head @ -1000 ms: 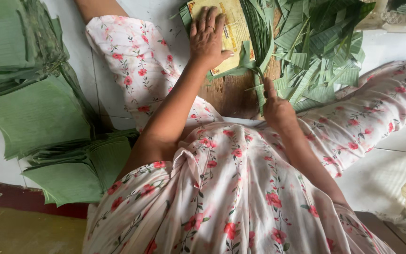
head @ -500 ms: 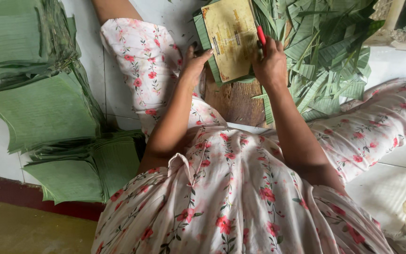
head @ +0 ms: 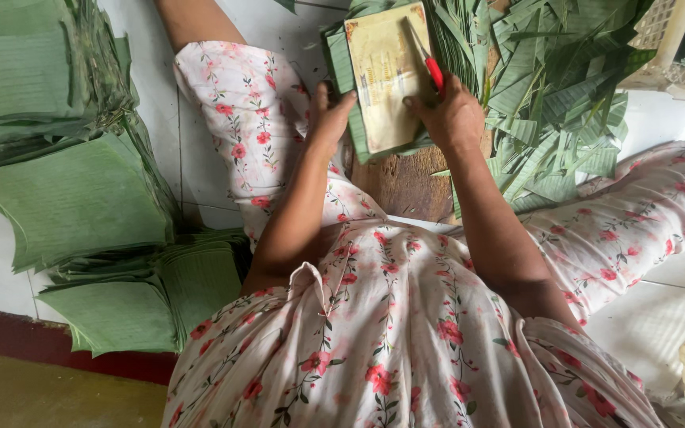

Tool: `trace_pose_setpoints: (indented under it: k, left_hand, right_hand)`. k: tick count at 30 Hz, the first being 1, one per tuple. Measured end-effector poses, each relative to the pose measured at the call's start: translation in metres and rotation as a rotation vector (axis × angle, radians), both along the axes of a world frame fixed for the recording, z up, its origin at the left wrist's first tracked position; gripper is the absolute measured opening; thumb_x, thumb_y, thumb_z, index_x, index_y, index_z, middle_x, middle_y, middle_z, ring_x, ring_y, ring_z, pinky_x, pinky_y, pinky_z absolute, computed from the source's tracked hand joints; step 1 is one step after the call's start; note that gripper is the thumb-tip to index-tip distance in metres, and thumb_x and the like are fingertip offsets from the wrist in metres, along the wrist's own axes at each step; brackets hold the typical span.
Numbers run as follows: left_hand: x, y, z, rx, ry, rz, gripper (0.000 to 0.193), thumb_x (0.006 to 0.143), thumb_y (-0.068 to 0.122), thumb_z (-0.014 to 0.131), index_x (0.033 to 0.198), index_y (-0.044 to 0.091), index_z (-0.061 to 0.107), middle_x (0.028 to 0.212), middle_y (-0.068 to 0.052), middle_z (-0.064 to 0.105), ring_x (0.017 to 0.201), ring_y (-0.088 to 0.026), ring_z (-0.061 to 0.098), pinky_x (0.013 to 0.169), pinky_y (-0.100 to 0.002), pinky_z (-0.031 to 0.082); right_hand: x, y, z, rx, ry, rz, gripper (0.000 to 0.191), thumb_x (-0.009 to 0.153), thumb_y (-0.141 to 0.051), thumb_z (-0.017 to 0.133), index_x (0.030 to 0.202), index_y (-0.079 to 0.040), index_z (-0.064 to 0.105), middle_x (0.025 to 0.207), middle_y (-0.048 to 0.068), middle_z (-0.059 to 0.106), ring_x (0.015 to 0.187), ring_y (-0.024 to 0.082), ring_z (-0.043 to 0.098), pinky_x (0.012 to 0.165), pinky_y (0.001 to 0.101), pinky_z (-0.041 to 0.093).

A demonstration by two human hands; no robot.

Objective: The person sits on the floor and trims banana leaves to size, using a small knife and a cardboard template on a wooden board. They hold each leaf against the template, cut off the excess edges, place the trimmed leaf on a finished pile, and move cut scraps aside.

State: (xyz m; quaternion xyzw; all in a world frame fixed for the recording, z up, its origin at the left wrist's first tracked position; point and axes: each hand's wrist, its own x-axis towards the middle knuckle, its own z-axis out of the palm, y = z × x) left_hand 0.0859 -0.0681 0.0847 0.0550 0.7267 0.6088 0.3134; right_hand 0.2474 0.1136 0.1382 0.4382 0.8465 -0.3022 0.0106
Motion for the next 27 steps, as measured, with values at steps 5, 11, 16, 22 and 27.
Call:
trace_pose_setpoints:
  k: [5, 11, 16, 22, 27]
  left_hand:
    - [-0.019, -0.024, 0.029, -0.076, 0.286, 0.06, 0.035, 0.089, 0.017, 0.073, 0.118, 0.002, 0.061, 0.097, -0.01, 0.073, 0.085, -0.02, 0.069, 0.076, -0.034, 0.056]
    - [-0.044, -0.06, 0.118, -0.332, 0.813, 0.048, 0.045, 0.088, 0.017, 0.074, 0.127, 0.003, 0.057, 0.091, -0.014, 0.076, 0.079, -0.03, 0.075, 0.075, -0.04, 0.059]
    - [-0.048, -0.057, 0.185, -0.394, 1.011, -0.037, 0.048, 0.09, 0.018, 0.076, 0.131, 0.004, 0.055, 0.097, -0.017, 0.075, 0.088, -0.036, 0.073, 0.081, -0.046, 0.057]
    - [-0.027, -0.023, 0.199, -0.193, 0.809, -0.465, 0.043, 0.09, 0.018, 0.076, 0.126, 0.002, 0.058, 0.104, -0.019, 0.073, 0.094, -0.037, 0.072, 0.083, -0.044, 0.056]
    - [-0.04, 0.041, 0.131, 0.157, 0.313, -0.999, 0.037, 0.091, 0.022, 0.075, 0.118, 0.0, 0.06, 0.104, -0.018, 0.07, 0.097, -0.034, 0.066, 0.089, -0.038, 0.056]
  right_hand:
    - [0.004, 0.002, -0.039, -0.472, 0.249, -0.181, 0.074, 0.069, -0.05, 0.094, 0.121, -0.006, 0.065, 0.095, 0.01, 0.076, 0.084, 0.025, 0.075, 0.074, 0.0368, 0.062]
    - [0.021, 0.05, -0.04, -0.01, 0.226, -0.14, 0.045, 0.082, -0.032, 0.091, 0.11, -0.005, 0.068, 0.089, 0.015, 0.074, 0.078, 0.031, 0.073, 0.071, 0.0428, 0.058]
    - [0.058, 0.089, -0.004, 0.329, 0.116, -0.101, 0.03, 0.086, -0.026, 0.085, 0.099, -0.008, 0.066, 0.091, 0.018, 0.075, 0.08, 0.041, 0.071, 0.069, 0.0511, 0.055]
    - [0.113, 0.112, 0.008, 0.484, 0.022, -0.149, 0.036, 0.079, -0.025, 0.085, 0.099, -0.006, 0.062, 0.086, 0.02, 0.073, 0.077, 0.044, 0.069, 0.067, 0.0531, 0.054]
    - [0.145, 0.12, -0.001, 0.423, 0.031, -0.2, 0.037, 0.079, -0.024, 0.086, 0.098, -0.004, 0.061, 0.087, 0.021, 0.072, 0.078, 0.044, 0.068, 0.068, 0.053, 0.052]
